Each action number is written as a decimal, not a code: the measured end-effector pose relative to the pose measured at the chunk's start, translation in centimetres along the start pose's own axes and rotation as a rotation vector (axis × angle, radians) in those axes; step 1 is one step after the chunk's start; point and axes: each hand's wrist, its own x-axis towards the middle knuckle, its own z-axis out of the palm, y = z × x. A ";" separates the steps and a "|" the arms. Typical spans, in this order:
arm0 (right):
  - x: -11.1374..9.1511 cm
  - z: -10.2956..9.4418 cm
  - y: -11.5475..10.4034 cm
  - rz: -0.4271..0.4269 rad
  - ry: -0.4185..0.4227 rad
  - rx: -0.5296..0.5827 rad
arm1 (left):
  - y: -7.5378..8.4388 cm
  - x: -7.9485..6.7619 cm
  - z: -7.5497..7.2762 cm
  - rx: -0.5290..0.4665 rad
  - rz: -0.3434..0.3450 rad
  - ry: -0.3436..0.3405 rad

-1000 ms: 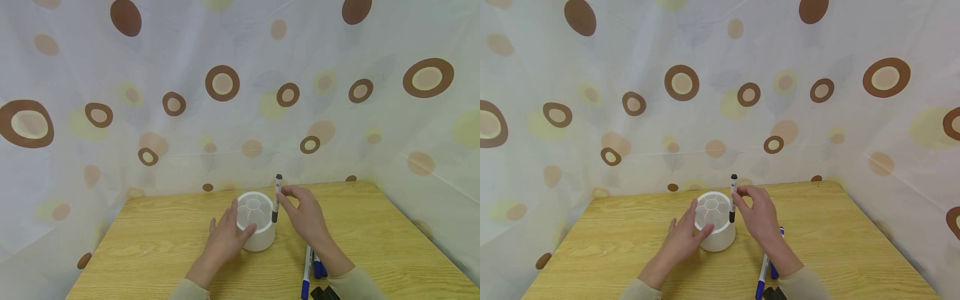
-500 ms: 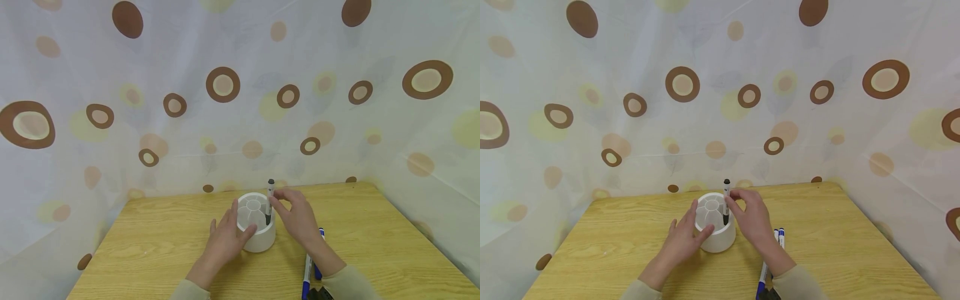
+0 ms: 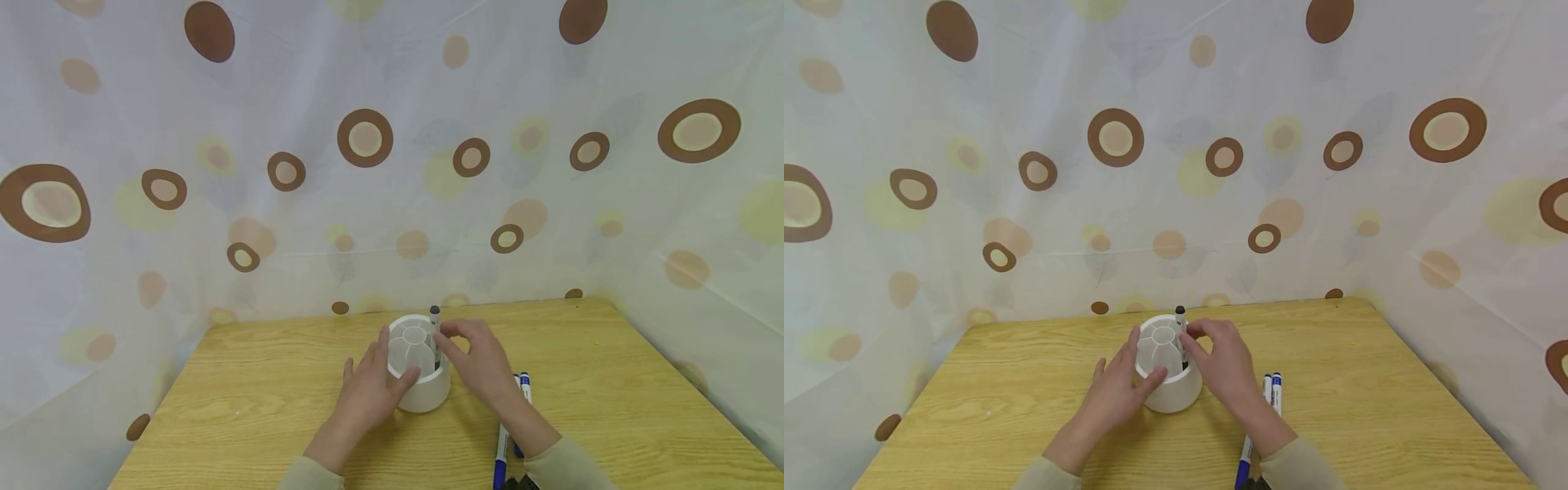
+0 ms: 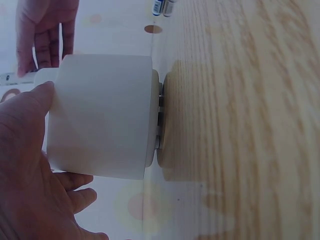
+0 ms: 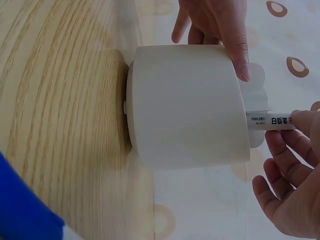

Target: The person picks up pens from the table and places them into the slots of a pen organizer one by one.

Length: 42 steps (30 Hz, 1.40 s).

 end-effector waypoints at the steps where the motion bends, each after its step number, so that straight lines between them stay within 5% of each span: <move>1: 0.0 0.0 0.0 -0.001 -0.003 -0.006 | 0.0 0.0 0.0 0.001 -0.001 -0.001; 26: -0.4 0.4 0.2 -0.022 -0.028 -0.081 | 0.0 -0.2 0.0 0.004 0.035 0.023; 42: -0.9 -1.1 0.5 -0.027 0.010 -0.098 | -0.1 0.0 0.1 0.012 0.026 0.014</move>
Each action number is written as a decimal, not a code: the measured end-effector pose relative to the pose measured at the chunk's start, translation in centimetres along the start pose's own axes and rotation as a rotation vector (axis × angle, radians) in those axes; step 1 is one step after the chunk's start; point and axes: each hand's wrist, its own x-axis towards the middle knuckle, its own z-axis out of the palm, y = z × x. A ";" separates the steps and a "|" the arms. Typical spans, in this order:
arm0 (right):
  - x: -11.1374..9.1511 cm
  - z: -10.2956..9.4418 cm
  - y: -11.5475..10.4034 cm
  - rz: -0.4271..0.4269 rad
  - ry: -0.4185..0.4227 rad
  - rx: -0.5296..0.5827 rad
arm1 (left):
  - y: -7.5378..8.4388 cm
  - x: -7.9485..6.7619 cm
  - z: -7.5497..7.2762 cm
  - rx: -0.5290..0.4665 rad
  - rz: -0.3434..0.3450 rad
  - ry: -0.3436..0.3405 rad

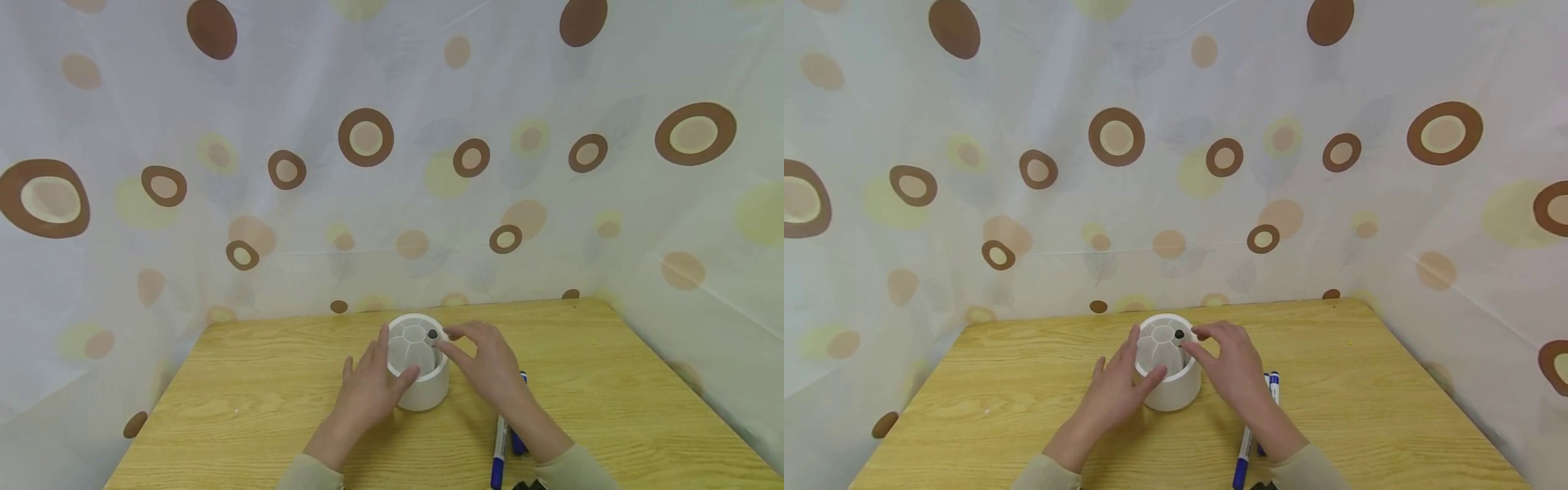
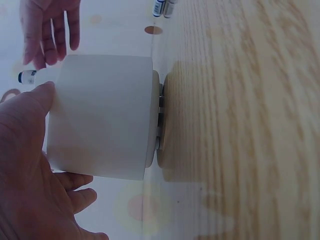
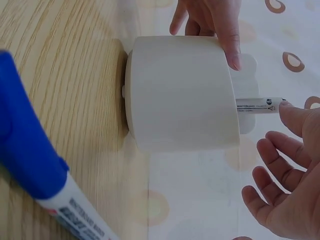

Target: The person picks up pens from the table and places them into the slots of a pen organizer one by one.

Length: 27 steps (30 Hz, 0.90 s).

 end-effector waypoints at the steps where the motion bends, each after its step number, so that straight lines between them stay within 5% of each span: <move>1: -0.1 -0.2 0.0 -0.003 0.007 -0.007 | 0.0 0.0 0.0 -0.001 0.000 0.002; 27: -2.7 -4.5 1.9 0.111 -0.078 -0.200 | 0.1 -0.1 -0.1 -0.007 -0.005 0.010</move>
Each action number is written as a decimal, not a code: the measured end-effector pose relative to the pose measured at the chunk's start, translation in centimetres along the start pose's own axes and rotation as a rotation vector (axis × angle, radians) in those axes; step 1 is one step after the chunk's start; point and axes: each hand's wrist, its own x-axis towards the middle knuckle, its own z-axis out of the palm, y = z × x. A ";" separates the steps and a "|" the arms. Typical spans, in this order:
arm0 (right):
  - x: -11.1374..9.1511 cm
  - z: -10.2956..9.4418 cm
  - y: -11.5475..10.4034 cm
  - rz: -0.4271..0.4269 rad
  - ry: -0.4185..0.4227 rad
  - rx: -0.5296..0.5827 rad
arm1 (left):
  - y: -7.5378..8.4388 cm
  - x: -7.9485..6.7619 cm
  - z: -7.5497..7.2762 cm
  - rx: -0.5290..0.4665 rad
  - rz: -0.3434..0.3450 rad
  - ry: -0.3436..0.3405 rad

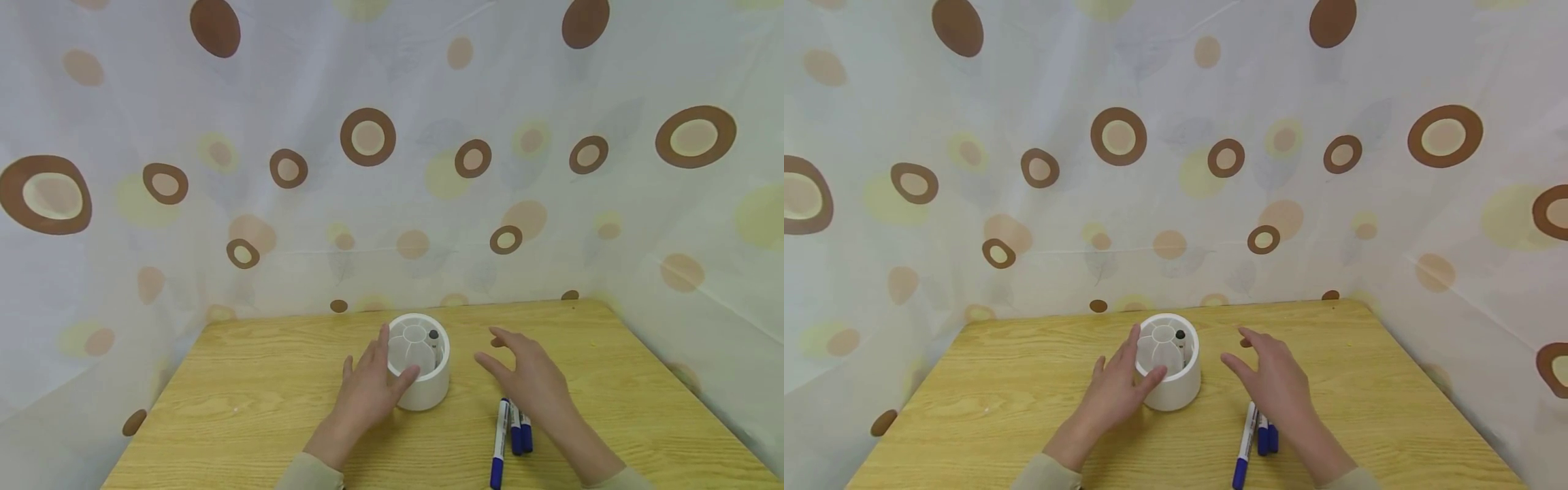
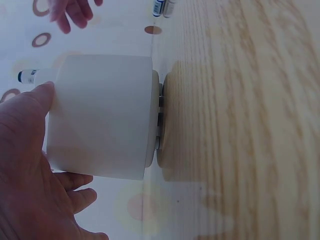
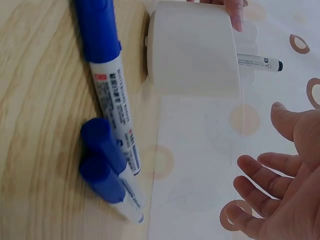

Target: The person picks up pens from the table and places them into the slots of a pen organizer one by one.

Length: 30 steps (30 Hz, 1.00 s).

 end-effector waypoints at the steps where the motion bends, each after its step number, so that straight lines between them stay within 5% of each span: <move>1: -0.1 -0.1 0.1 0.009 -0.007 -0.005 | 0.0 0.0 0.0 0.001 -0.003 -0.001; 30: -2.1 -2.1 4.5 0.102 -0.065 -0.152 | 0.1 -0.1 -0.3 -0.016 0.002 0.002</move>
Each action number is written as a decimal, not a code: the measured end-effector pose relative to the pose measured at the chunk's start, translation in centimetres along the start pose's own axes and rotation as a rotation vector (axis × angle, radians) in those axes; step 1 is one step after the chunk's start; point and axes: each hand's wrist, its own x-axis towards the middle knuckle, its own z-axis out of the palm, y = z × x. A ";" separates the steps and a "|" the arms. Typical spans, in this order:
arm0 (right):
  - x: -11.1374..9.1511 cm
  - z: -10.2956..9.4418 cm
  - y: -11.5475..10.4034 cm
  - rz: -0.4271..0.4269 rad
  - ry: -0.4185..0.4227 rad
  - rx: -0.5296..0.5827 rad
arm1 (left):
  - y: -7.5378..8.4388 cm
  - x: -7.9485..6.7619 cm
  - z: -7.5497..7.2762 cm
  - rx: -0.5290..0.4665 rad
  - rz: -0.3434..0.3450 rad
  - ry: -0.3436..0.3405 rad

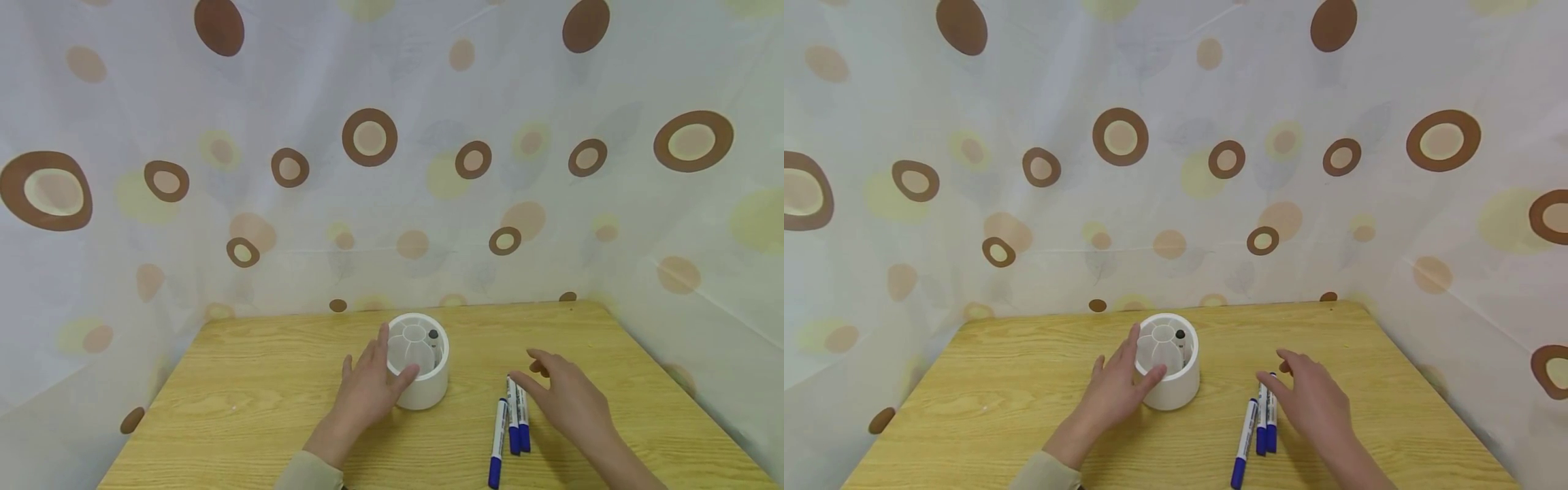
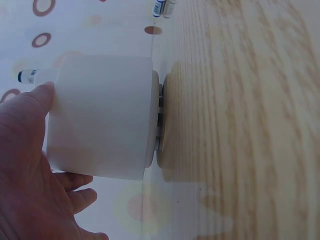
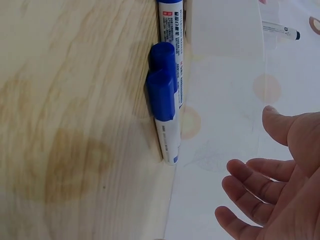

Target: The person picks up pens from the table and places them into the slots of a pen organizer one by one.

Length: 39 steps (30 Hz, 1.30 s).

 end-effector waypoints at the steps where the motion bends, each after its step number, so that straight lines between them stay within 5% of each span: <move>1: 0.0 0.0 0.2 0.005 -0.004 -0.005 | 0.0 0.0 0.0 0.001 0.000 0.000; 22: 0.1 0.4 3.1 0.124 -0.141 -0.030 | -0.1 0.1 0.2 0.009 -0.015 -0.007; 39: -0.3 1.4 4.0 0.125 -0.176 -0.040 | -0.1 0.1 0.2 0.009 -0.014 -0.011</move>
